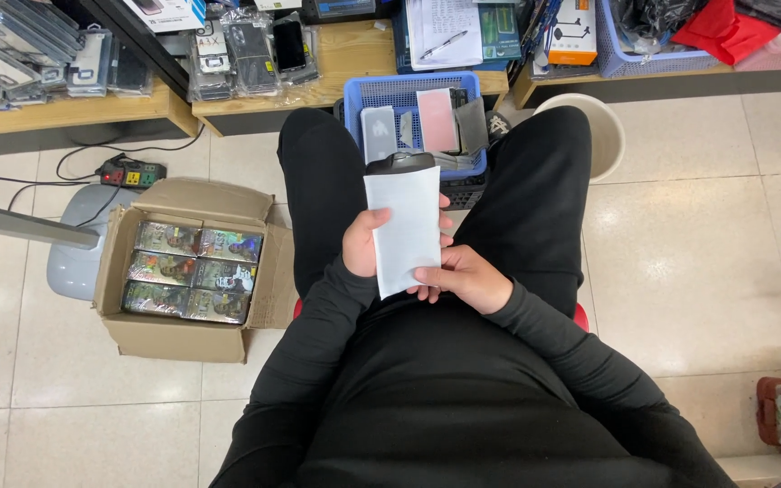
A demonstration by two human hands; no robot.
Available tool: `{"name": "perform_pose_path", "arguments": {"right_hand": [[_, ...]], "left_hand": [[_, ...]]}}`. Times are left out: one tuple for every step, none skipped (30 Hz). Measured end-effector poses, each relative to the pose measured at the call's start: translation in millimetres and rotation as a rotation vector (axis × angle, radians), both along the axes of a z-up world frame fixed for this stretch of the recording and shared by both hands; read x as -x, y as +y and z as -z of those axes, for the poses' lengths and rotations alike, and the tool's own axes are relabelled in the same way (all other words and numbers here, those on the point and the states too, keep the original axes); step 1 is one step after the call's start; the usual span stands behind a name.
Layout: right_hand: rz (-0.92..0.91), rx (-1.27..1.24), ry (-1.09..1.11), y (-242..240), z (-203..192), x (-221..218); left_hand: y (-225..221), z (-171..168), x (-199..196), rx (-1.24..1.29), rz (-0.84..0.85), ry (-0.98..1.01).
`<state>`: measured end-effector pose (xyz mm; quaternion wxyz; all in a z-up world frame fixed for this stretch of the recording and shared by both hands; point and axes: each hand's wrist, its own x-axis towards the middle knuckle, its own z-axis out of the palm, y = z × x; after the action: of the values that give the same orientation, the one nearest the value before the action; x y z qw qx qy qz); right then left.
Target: Sorting and inspecting mobile phone screen protectors by removing them from packaging and placing them in a basket.
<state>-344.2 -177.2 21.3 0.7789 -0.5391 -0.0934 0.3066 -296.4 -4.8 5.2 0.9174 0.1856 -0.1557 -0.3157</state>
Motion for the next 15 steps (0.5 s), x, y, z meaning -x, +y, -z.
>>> {"name": "perform_pose_path", "arguments": {"right_hand": [[0.002, -0.001, 0.000, -0.6, 0.1, 0.4], [0.016, 0.034, -0.039, -1.3, 0.2, 0.8], [0.031, 0.070, -0.079, -2.4, 0.2, 1.0], [0.033, 0.070, -0.080, -3.6, -1.1, 0.4], [0.061, 0.082, -0.113, -4.8, -2.4, 0.5], [0.089, 0.095, -0.145, -6.0, -3.7, 0.5], [0.092, 0.096, -0.146, -6.2, -5.0, 1.4], [0.110, 0.094, -0.155, -6.2, -6.4, 2.4], [0.124, 0.093, -0.168, -6.4, -8.4, 0.7], [0.123, 0.094, -0.174, -6.8, -7.4, -0.1], [0.096, 0.122, -0.187, -6.1, -5.8, 1.1], [0.070, 0.150, -0.201, -5.4, -4.1, 2.2], [0.069, 0.151, -0.203, -2.8, -11.2, 3.5], [0.079, 0.157, -0.206, -0.4, -18.3, 4.7], [0.090, 0.163, -0.207, 1.8, -25.5, 6.4]], "left_hand": [[0.5, -0.1, 0.0, -0.001, 0.002, 0.000], [0.9, -0.1, 0.0, -0.016, -0.023, 0.011], [0.9, 0.0, -0.2, -0.030, -0.048, 0.021], [-1.5, -2.7, 0.9, -0.030, -0.046, 0.020], [-4.1, -5.1, 2.5, -0.051, -0.063, -0.018], [-6.7, -7.6, 4.0, -0.073, -0.080, -0.056], [-7.7, -16.2, 7.5, -0.072, -0.078, -0.056], [-8.4, -24.9, 11.1, -0.070, -0.086, -0.071], [-9.1, -34.2, 12.9, -0.067, -0.100, -0.090], [-8.3, -25.9, 7.8, -0.065, -0.102, -0.095], [-6.3, -17.2, 4.5, -0.032, -0.109, -0.055], [-4.3, -8.3, 1.2, 0.001, -0.115, -0.015], [-3.3, -10.9, 0.8, 0.002, -0.116, -0.016], [-2.4, -13.5, 0.3, -0.038, -0.136, -0.032], [-1.9, -16.1, 0.1, -0.079, -0.155, -0.047]]}}
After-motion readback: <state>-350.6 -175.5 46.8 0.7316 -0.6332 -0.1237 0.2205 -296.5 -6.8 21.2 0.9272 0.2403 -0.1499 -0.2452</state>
